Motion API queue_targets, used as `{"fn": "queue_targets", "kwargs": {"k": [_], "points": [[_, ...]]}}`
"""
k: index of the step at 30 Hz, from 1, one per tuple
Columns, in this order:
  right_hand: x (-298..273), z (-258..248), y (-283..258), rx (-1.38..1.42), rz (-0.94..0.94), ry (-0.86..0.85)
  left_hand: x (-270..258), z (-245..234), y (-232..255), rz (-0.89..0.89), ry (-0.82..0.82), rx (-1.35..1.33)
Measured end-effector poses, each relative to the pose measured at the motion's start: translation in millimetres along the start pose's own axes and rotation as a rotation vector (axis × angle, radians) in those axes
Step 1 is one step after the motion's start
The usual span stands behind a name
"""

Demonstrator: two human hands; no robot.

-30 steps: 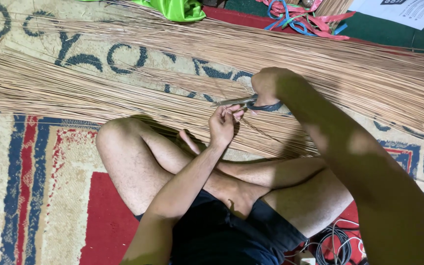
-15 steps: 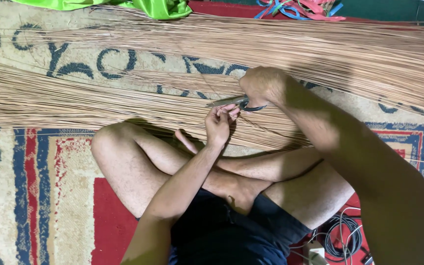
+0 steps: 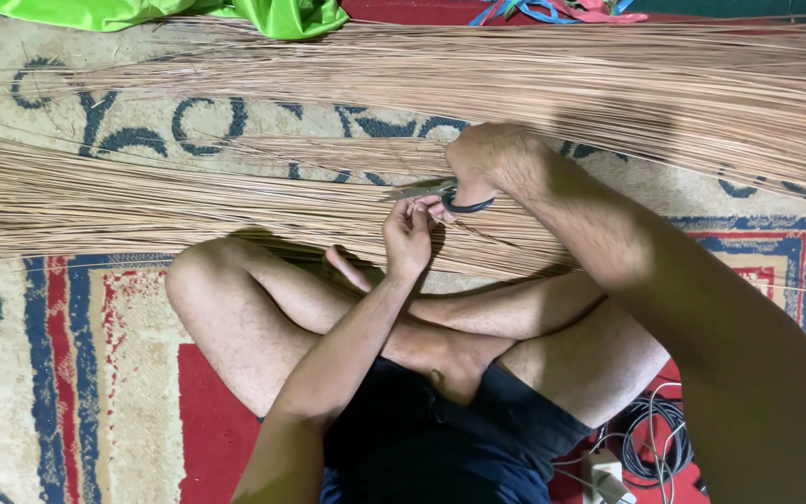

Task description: Assembling a broom by gathering, aligning, and trimming palm leaf ribs

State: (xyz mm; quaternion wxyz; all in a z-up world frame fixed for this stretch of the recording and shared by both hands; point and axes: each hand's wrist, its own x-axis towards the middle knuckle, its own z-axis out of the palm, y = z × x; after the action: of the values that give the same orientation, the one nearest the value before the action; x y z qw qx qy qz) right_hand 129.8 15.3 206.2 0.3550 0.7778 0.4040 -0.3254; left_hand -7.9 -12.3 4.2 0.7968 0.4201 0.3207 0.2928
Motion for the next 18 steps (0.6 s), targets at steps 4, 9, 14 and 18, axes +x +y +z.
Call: {"fn": "queue_targets", "kwargs": {"k": [4,9,14,18], "points": [[16.5,15.8,11.3,0.052,-0.199,0.167,0.8,-4.5,-6.4,0.011,0.021,0.032],[37.6,1.2,-13.0,-0.049,-0.021,-0.084,-0.4,-2.5,-14.6,0.004,0.006,-0.028],[24.7,23.1,13.7,0.147,-0.23,0.224,-2.6,4.3,3.7,-0.015,0.0,-0.093],[46.4,40.5,45.3,0.247,-0.252,0.288,4.8,-3.6,-18.7,-0.01,-0.005,-0.139]]}}
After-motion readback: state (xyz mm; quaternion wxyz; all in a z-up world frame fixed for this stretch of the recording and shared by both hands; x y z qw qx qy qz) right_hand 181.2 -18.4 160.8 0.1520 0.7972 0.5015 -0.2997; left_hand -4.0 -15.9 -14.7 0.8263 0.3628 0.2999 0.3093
